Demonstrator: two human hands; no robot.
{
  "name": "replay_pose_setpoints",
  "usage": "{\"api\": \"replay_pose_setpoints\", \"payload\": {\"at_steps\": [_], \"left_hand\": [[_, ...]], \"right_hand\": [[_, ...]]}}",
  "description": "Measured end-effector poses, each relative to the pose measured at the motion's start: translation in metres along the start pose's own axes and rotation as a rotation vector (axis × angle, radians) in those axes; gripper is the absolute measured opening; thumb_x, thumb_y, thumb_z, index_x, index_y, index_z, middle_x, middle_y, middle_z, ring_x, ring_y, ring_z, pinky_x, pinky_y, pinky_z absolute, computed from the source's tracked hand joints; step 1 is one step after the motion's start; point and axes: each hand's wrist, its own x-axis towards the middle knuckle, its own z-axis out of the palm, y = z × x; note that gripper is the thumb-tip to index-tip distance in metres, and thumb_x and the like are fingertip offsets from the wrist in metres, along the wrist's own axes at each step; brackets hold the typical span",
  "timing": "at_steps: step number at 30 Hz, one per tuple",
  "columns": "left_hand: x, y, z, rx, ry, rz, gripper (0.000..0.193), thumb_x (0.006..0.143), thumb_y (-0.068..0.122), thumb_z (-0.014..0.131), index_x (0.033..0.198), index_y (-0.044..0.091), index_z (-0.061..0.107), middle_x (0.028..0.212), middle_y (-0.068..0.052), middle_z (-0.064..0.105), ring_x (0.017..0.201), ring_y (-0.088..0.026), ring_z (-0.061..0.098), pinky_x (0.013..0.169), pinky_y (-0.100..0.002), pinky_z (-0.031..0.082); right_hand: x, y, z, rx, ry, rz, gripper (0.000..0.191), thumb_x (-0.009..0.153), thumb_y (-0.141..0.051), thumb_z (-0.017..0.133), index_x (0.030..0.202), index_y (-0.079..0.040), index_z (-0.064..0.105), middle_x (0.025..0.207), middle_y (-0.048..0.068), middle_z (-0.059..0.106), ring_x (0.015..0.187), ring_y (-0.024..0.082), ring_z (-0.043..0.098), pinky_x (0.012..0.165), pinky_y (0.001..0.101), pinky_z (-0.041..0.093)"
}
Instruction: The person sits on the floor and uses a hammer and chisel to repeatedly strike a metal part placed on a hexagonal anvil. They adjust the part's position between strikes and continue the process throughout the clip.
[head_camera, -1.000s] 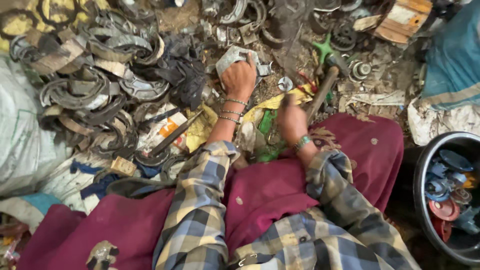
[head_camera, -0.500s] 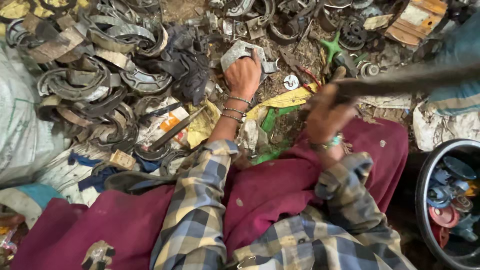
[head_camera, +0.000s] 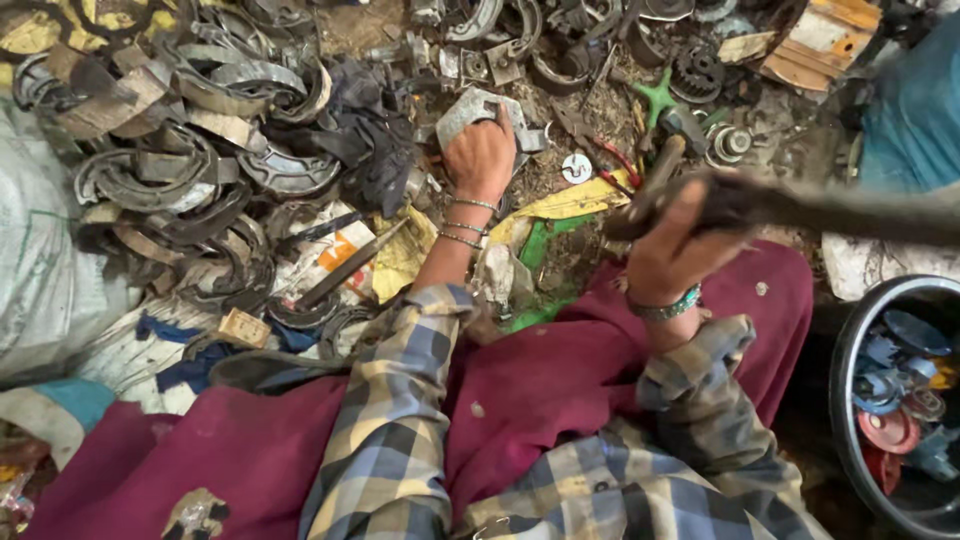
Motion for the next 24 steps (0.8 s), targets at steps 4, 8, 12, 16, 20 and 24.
{"api": "replay_pose_setpoints", "payload": {"at_steps": [4, 8, 12, 16, 20, 24], "left_hand": [[0.002, 0.003, -0.001, -0.018, -0.013, -0.024, 0.063, 0.101, 0.046, 0.048, 0.061, 0.007, 0.076, 0.064, -0.022, 0.07, 0.059, -0.04, 0.071, 0.058, -0.051, 0.056], [0.01, 0.0, -0.006, -0.026, 0.054, -0.008, 0.061, 0.1, 0.045, 0.048, 0.063, 0.006, 0.076, 0.066, -0.022, 0.071, 0.061, -0.04, 0.071, 0.058, -0.051, 0.057], [0.011, -0.003, -0.004, -0.031, 0.061, -0.019, 0.065, 0.104, 0.045, 0.045, 0.061, 0.005, 0.075, 0.066, -0.022, 0.07, 0.061, -0.04, 0.07, 0.058, -0.052, 0.056], [0.004, -0.001, -0.003, -0.021, -0.028, 0.014, 0.067, 0.106, 0.044, 0.044, 0.062, 0.005, 0.075, 0.065, -0.023, 0.069, 0.058, -0.039, 0.07, 0.056, -0.05, 0.056], [0.003, 0.003, -0.006, -0.04, 0.047, 0.009, 0.064, 0.104, 0.044, 0.045, 0.061, 0.006, 0.075, 0.063, -0.022, 0.069, 0.056, -0.04, 0.07, 0.054, -0.049, 0.056], [0.012, 0.003, -0.012, -0.025, 0.017, 0.004, 0.065, 0.104, 0.044, 0.045, 0.059, 0.006, 0.074, 0.063, -0.022, 0.07, 0.057, -0.039, 0.07, 0.054, -0.049, 0.056]], "right_hand": [[-0.029, 0.039, 0.023, -0.459, -0.111, 0.025, 0.024, 0.107, -0.01, 0.054, 0.129, 0.001, 0.051, 0.099, 0.013, 0.063, 0.071, 0.026, 0.065, 0.057, 0.0346, 0.057], [-0.063, 0.078, 0.033, -0.992, -0.96, 0.416, 0.05, 0.099, -0.021, 0.063, 0.137, 0.006, 0.046, 0.087, 0.029, 0.069, 0.075, 0.046, 0.066, 0.068, 0.0548, 0.053], [-0.043, 0.052, 0.005, -0.667, -0.555, 0.133, 0.037, 0.1, -0.011, 0.067, 0.13, 0.002, 0.051, 0.099, 0.027, 0.068, 0.08, 0.044, 0.068, 0.067, 0.05, 0.057], [-0.011, 0.025, -0.015, -0.068, -0.133, 0.241, 0.02, 0.107, -0.009, 0.056, 0.127, -0.003, 0.054, 0.079, 0.007, 0.064, 0.057, 0.019, 0.06, 0.05, 0.0433, 0.054], [-0.035, 0.063, 0.003, -0.376, -0.12, 0.105, 0.033, 0.098, -0.017, 0.058, 0.126, 0.002, 0.053, 0.069, 0.01, 0.065, 0.055, 0.026, 0.062, 0.058, 0.052, 0.053], [-0.076, 0.109, 0.021, -1.024, -0.883, 0.086, 0.048, 0.09, -0.024, 0.063, 0.124, 0.007, 0.049, 0.065, 0.021, 0.066, 0.057, 0.04, 0.064, 0.06, 0.0594, 0.053]]}}
